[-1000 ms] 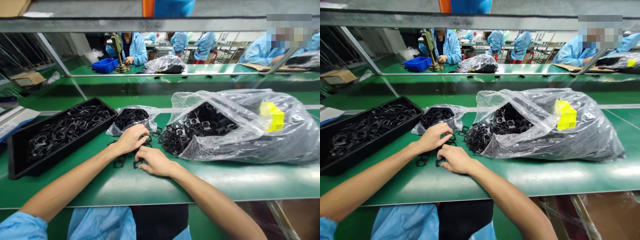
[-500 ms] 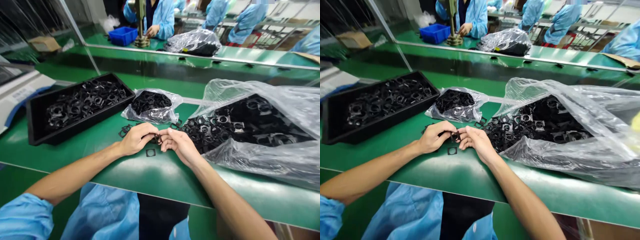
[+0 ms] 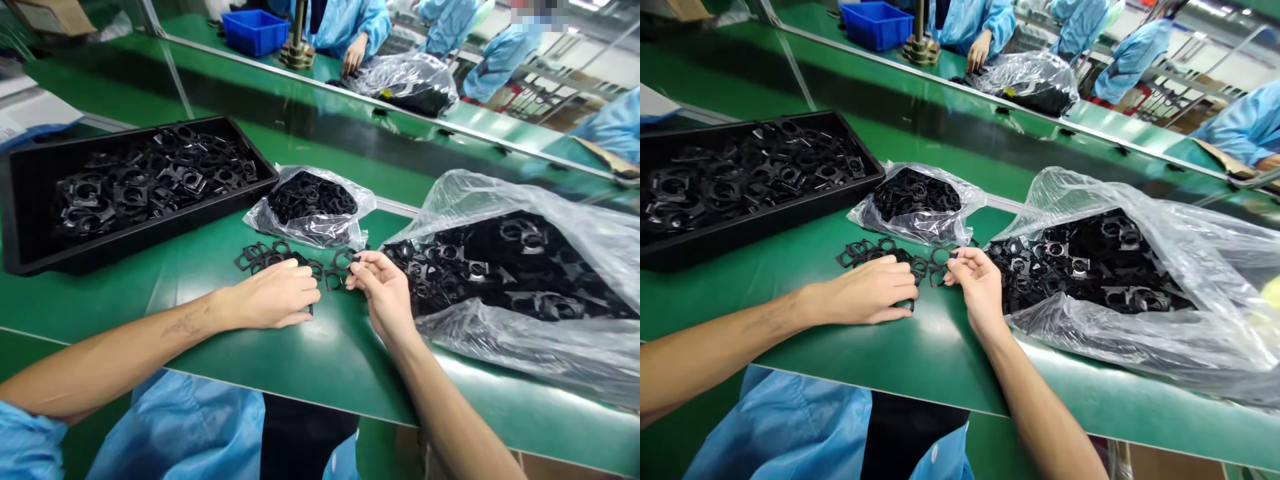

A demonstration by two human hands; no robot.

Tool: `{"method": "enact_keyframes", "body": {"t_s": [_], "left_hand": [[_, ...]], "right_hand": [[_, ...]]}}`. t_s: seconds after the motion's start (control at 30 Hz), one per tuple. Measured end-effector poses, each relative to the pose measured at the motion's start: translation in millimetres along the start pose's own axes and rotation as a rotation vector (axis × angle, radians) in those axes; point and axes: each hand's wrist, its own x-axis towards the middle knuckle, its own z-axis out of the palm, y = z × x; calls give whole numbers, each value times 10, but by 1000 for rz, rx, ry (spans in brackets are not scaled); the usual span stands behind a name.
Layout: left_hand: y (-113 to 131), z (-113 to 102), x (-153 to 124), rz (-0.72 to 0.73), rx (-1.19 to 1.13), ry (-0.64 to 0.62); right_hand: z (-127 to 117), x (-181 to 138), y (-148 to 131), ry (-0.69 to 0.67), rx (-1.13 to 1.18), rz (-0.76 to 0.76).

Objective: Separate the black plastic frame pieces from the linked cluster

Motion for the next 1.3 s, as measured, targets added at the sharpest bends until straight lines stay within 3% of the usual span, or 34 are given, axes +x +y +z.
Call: {"method": "enact_keyframes", "body": {"t_s": [0.23,0.5,0.77,1.07,1.3], "left_hand": [[70,45,26,25,-141,20],[31,41,27,-195,-365,375],[35,71,43,-137,-357,593],[21,41,27,-115,-55,631],[7,49,42,-99,-78,611]], "right_hand": [[36,-74,-2,-18,-26,-23],[28,-90,-6,-51,-14,-37],[31,-95,0,-82,-45,-26],[59,-118,20,-171,6,42],[79,-128,-15,-186,55,76]]}}
